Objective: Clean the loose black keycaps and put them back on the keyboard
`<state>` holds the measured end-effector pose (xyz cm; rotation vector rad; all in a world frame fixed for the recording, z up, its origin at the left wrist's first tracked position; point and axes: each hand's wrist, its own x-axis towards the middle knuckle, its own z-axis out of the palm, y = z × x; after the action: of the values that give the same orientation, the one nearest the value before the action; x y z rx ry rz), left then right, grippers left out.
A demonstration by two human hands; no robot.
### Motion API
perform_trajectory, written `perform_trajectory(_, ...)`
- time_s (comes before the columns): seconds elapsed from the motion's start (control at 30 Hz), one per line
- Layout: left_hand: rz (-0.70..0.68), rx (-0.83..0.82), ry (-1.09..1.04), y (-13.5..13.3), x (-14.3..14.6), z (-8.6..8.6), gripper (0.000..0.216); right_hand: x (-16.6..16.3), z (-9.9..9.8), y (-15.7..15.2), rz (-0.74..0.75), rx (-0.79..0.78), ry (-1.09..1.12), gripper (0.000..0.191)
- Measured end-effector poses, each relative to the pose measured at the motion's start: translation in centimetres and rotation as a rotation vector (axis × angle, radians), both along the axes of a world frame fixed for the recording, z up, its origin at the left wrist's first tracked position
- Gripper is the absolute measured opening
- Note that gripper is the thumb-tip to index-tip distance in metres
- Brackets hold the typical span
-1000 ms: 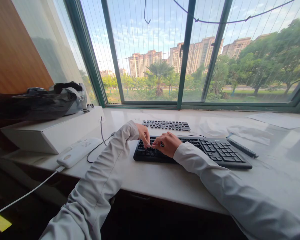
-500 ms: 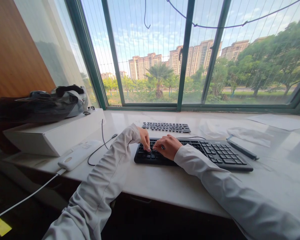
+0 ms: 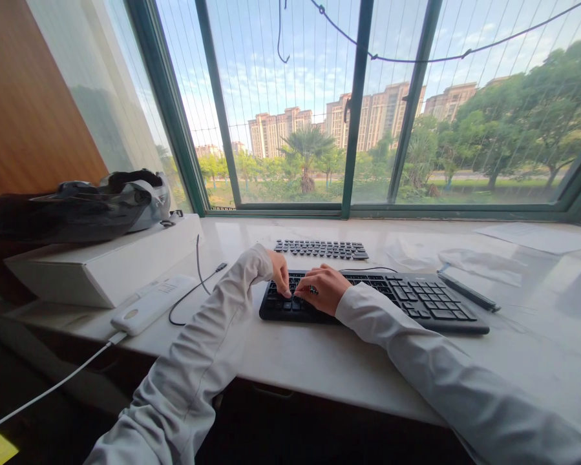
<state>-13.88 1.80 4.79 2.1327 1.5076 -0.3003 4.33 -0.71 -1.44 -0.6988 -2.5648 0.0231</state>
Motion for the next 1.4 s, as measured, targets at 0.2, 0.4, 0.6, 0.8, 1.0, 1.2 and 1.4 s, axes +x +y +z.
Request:
perform_trajectory(0.2, 0.006, 0.054, -0.046, 0.1, -0.3, -0.4, 0.03, -0.4, -0.1, -0.5, -0.063, -0.014, 0.032, 0.019)
perform_trajectory(0.4, -0.038, -0.087, -0.071, 1.1, -0.4, -0.8, 0.029, -0.7, -0.4, -0.6, -0.078, -0.067, 0.055, 0.019)
perform_trajectory(0.6, -0.093, -0.192, -0.035, 1.9, 0.2, -1.0, 0.03, -1.2, -0.9, -0.7, -0.167, -0.187, 0.11, 0.015)
perform_trajectory(0.8, -0.129, -0.226, 0.001, 1.9, 0.1, -1.2, 0.026, -1.3, -0.3, -1.1, -0.144, -0.145, 0.001, 0.016)
perform_trajectory(1.0, -0.139, -0.222, 0.06, 1.8, 0.8, -0.9, 0.02, -1.0, 0.9, -1.8, 0.008, 0.084, -0.174, 0.022)
perform_trajectory(1.2, -0.125, -0.167, 0.035, 1.6, 1.5, -1.3, 0.018, -1.1, 1.1, -2.2, 0.023, 0.188, -0.261, 0.022)
perform_trajectory(1.4, -0.086, -0.118, -0.07, 2.2, -1.3, -0.8, 0.034, -0.5, 1.9, -2.0, 0.014, 0.235, -0.186, 0.022)
